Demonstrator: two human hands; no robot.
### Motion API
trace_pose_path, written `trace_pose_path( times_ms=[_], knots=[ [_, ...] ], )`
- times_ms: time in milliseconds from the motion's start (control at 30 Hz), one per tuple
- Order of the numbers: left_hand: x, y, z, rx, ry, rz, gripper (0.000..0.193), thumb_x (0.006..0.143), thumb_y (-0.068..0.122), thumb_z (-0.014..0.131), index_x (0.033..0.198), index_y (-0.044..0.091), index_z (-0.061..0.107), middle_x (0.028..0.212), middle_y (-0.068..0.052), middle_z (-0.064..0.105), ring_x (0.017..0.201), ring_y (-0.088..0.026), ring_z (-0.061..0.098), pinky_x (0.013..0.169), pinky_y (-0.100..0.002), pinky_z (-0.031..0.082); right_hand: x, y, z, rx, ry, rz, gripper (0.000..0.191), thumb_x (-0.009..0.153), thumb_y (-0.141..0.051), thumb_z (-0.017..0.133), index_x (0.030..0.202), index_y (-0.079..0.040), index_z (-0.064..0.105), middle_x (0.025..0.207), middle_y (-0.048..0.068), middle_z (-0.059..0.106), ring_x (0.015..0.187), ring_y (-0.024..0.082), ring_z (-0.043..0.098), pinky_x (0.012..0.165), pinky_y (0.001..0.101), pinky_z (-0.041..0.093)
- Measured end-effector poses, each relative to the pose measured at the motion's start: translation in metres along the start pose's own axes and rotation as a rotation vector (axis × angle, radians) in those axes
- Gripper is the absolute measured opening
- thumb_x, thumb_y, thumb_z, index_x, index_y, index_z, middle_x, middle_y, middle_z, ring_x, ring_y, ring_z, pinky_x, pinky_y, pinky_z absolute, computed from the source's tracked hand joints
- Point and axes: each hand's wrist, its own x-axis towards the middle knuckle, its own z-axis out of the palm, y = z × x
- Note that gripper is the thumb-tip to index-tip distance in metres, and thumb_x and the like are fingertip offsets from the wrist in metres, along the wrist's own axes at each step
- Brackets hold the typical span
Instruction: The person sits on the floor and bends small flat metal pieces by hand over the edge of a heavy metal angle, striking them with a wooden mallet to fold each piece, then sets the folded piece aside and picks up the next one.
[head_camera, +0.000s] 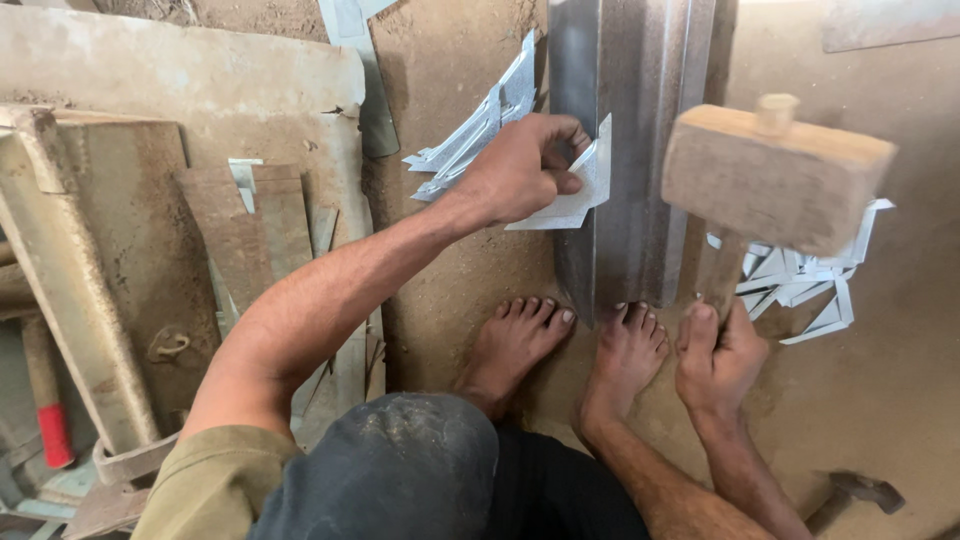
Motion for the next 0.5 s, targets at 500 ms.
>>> trace_pose_path(
  times_ms=[500],
  knots=[
    [0.0, 0.001, 0.001, 0.054, 0.024, 0.044, 0.019, 0.086, 0.007, 0.076, 0.104, 0.01, 0.07, 0.092, -0.005, 0.082, 0.093, -0.014, 0.075, 0.083, -0.038, 0.051, 0.021, -0.003, 0.002, -0.221, -0.01, -0.097, 0.033, 0.115, -0.03, 0.053, 0.1, -0.002, 0.059, 0.066, 0.002, 0.051, 0.057, 0.016, 0.053, 0.055, 0.031, 0.042]
  ],
)
